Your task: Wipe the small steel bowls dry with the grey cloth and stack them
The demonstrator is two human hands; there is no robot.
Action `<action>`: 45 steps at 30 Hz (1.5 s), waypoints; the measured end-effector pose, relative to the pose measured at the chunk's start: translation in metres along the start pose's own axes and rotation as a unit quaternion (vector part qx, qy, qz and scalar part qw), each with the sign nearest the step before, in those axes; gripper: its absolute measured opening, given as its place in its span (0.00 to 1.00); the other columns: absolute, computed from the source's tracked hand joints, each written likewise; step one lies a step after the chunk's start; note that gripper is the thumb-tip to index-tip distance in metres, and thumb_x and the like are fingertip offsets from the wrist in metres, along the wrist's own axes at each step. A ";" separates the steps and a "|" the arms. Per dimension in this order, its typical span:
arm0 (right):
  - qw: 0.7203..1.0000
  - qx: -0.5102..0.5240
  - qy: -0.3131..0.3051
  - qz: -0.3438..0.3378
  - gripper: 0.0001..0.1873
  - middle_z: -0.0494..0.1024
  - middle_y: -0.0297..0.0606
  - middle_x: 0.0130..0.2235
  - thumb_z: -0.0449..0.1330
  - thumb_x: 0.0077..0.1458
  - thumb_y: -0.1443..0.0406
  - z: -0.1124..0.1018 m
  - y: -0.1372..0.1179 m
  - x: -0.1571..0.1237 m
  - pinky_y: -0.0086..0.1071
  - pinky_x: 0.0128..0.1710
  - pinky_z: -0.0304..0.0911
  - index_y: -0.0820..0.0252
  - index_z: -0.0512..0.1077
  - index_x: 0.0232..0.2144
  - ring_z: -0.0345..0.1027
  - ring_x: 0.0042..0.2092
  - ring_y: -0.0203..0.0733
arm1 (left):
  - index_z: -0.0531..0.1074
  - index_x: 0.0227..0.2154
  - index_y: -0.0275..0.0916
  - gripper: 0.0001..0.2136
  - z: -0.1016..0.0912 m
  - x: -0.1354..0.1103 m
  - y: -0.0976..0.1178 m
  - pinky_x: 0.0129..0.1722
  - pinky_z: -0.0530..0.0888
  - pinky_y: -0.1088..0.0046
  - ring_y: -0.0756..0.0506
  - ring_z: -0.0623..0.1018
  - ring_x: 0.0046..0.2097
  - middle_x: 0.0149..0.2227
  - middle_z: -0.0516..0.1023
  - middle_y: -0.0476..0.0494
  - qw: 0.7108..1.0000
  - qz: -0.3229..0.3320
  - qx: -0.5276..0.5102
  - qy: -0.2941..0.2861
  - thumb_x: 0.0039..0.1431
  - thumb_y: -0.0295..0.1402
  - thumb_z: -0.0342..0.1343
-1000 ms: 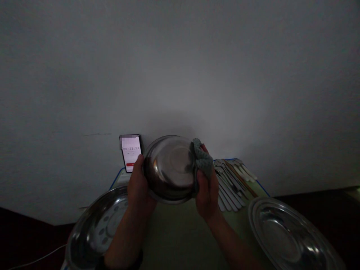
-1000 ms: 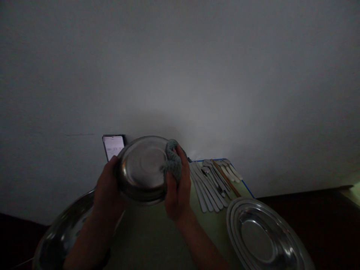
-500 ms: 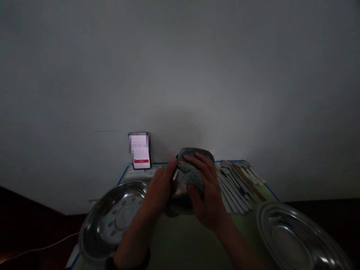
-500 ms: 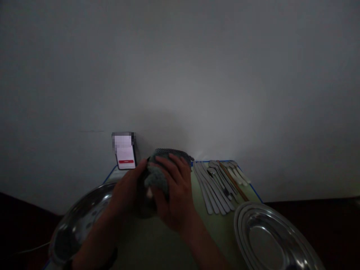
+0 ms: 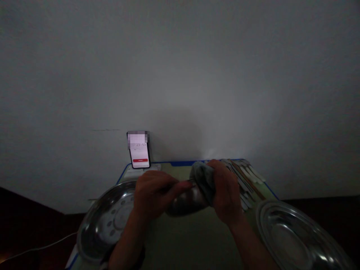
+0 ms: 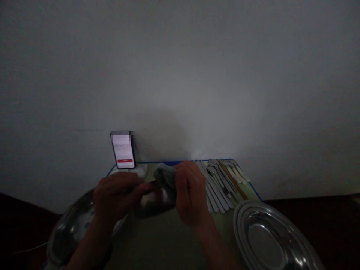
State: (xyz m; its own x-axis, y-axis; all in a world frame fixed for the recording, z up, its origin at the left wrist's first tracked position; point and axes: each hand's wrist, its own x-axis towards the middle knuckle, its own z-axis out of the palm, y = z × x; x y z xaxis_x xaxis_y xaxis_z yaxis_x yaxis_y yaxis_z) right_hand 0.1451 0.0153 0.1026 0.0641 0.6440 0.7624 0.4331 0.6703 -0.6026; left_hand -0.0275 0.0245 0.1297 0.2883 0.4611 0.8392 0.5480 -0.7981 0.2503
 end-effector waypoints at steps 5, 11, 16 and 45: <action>0.999 0.018 -0.033 0.022 0.22 0.64 0.29 0.21 0.46 0.64 0.54 -0.007 0.009 0.009 0.29 0.25 0.53 0.58 0.62 0.21 0.59 0.25 0.33 | 0.73 0.14 0.41 0.15 -0.005 -0.003 -0.001 0.18 0.65 0.77 0.53 0.69 0.16 0.12 0.70 0.53 0.996 -0.076 -0.035 0.030 0.52 0.40 0.62; 0.997 -0.036 -0.038 0.055 0.23 0.59 0.25 0.17 0.52 0.60 0.51 -0.023 0.018 0.017 0.26 0.19 0.48 0.58 0.61 0.20 0.52 0.20 0.31 | 0.73 0.16 0.41 0.17 0.007 -0.011 -0.012 0.24 0.68 0.74 0.50 0.71 0.22 0.17 0.72 0.51 0.952 -0.284 -0.040 0.108 0.54 0.44 0.57; 0.975 -0.127 0.121 -0.134 0.11 0.70 0.32 0.24 0.56 0.59 0.58 -0.021 0.006 0.012 0.30 0.28 0.58 0.58 0.67 0.27 0.63 0.28 0.36 | 0.72 0.48 0.45 0.22 0.018 0.000 -0.023 0.50 0.71 0.58 0.38 0.71 0.56 0.55 0.73 0.41 0.824 -0.468 -0.302 0.108 0.57 0.53 0.49; 0.982 -0.012 0.012 0.190 0.20 0.73 0.40 0.38 0.51 0.60 0.52 0.011 0.038 0.013 0.37 0.47 0.62 0.59 0.74 0.28 0.68 0.42 0.42 | 0.58 0.61 0.50 0.28 0.045 -0.009 -0.006 0.54 0.70 0.63 0.40 0.72 0.58 0.57 0.73 0.43 0.673 -0.491 -0.550 -0.052 0.58 0.42 0.56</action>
State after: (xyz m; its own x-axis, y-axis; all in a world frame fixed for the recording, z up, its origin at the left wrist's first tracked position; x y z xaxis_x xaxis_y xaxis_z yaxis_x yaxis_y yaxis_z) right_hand 0.1527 0.0527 0.0868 0.2470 0.8367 0.4888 0.3941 0.3741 -0.8395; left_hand 0.0017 0.0426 0.0988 0.2968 0.9548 -0.0169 -0.3825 0.1351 0.9140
